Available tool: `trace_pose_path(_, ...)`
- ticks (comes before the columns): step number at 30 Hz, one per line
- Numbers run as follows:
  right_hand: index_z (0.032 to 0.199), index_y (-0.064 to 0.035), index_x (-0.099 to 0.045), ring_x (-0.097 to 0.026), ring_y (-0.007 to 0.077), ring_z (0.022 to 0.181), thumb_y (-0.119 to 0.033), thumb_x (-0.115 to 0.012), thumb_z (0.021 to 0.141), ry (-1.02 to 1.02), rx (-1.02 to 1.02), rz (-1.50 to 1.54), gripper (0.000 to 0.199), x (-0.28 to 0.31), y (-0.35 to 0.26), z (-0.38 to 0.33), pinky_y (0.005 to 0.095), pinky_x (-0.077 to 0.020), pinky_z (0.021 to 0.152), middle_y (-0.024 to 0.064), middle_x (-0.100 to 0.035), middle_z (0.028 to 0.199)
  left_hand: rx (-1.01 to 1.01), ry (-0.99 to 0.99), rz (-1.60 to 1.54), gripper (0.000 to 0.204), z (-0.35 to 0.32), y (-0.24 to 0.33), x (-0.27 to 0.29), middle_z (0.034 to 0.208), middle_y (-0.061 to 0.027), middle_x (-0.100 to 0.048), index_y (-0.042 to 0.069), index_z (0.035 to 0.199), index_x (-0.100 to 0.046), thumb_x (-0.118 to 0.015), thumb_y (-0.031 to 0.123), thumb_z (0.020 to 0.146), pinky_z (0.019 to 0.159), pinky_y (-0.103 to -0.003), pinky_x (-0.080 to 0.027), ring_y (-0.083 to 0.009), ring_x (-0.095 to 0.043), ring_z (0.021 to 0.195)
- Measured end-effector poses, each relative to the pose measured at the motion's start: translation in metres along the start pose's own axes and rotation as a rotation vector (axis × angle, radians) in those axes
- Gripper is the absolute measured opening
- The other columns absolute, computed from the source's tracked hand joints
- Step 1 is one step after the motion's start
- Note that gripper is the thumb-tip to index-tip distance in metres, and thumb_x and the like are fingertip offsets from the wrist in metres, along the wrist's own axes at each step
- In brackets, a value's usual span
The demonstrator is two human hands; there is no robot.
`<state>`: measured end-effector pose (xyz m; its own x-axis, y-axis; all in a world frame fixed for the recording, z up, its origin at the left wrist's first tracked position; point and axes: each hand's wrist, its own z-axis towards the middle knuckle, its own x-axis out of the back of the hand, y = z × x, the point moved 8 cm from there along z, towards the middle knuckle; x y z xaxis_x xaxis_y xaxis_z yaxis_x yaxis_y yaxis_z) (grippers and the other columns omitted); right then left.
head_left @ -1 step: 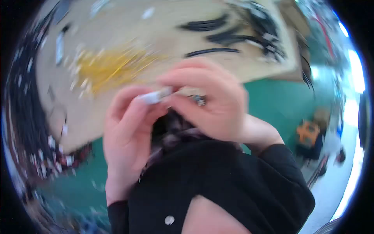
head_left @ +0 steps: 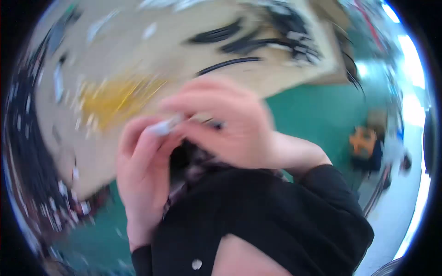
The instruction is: The person assembles electronic cable harnesses by hand, inserting thin wires into connectors and threading them through protective sleeves.
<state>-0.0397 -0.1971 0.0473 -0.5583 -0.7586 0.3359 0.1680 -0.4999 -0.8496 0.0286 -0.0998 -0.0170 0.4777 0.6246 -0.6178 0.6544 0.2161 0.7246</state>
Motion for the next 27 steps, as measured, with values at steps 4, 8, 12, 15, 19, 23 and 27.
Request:
trace_pose_path(4,0.081,-0.0073,-0.062,-0.051,0.0231,0.071,-0.006,-0.059,0.069,0.161,0.035,0.071,0.012,0.034,-0.011,-0.020,0.0301,-0.0420,0.062,0.0075,-0.051,0.072,0.065,-0.259,0.042,0.025,0.001,-0.017,-0.037,0.103,-0.0137,-0.048,0.000,0.105,-0.043,-0.041,0.014,0.084,0.083,-0.033,-0.038,-0.0216,-0.048,0.096)
trace_pose_path(8,0.065,-0.0010,-0.053,-0.051,0.0261,0.066,-0.007,-0.063,0.062,0.279,-0.051,0.068,0.012,0.059,-0.017,-0.042,0.0325,-0.0413,0.058,0.0111,-0.051,0.068,0.196,-0.571,0.122,0.027,0.007,-0.034,-0.078,0.106,-0.0123,-0.048,-0.003,0.106,-0.043,-0.042,0.012,0.084,0.084,-0.029,-0.038,-0.0188,-0.048,0.098)
trace_pose_path(12,0.064,-0.0011,-0.049,-0.051,0.0239,0.066,-0.005,-0.062,0.063,0.447,-0.063,-0.124,0.013,0.098,-0.035,-0.080,0.0299,-0.0412,0.056,0.0087,-0.049,0.068,0.264,-0.802,0.267,0.028,-0.004,-0.069,-0.134,0.107,-0.0099,-0.048,-0.004,0.107,-0.043,-0.040,0.010,0.083,0.083,-0.026,-0.039,-0.0156,-0.048,0.097)
trace_pose_path(15,0.061,-0.0017,-0.052,-0.052,0.0231,0.064,-0.007,-0.062,0.060,0.596,-0.060,-0.180,0.012,0.115,-0.052,-0.102,0.0304,-0.0419,0.056,0.0106,-0.050,0.067,0.429,-0.911,0.253,0.026,-0.023,-0.082,-0.152,0.104,-0.0080,-0.050,-0.003,0.105,-0.045,-0.042,0.010,0.083,0.079,-0.024,-0.040,-0.0141,-0.049,0.093)
trace_pose_path(19,0.061,-0.0015,-0.051,-0.051,0.0222,0.065,-0.006,-0.061,0.061,0.678,-0.056,-0.234,0.011,0.125,-0.059,-0.122,0.0302,-0.0418,0.056,0.0102,-0.049,0.070,0.501,-0.863,0.518,0.038,-0.021,-0.103,-0.153,0.096,-0.0070,-0.052,0.007,0.112,-0.046,-0.049,0.030,0.083,0.066,-0.024,-0.041,-0.0132,-0.049,0.078)
trace_pose_path(23,0.064,-0.0021,-0.049,-0.052,0.0230,0.071,-0.003,-0.061,0.063,0.695,-0.017,-0.272,0.012,0.126,-0.053,-0.132,0.0311,-0.0426,0.059,0.0076,-0.047,0.072,0.571,-0.812,0.523,0.030,-0.016,-0.115,-0.158,0.089,-0.0049,-0.054,0.006,0.104,-0.050,-0.048,0.027,0.083,0.065,-0.023,-0.041,-0.0126,-0.050,0.074)
trace_pose_path(27,0.066,-0.0028,-0.052,-0.051,0.0227,0.071,-0.004,-0.062,0.063,0.726,0.104,-0.337,0.011,0.135,-0.059,-0.148,0.0322,-0.0424,0.059,0.0071,-0.048,0.072,0.640,-0.798,0.594,0.022,-0.019,-0.128,-0.162,0.084,-0.0027,-0.055,0.005,0.098,-0.053,-0.048,0.021,0.083,0.063,-0.021,-0.040,-0.0115,-0.050,0.071)
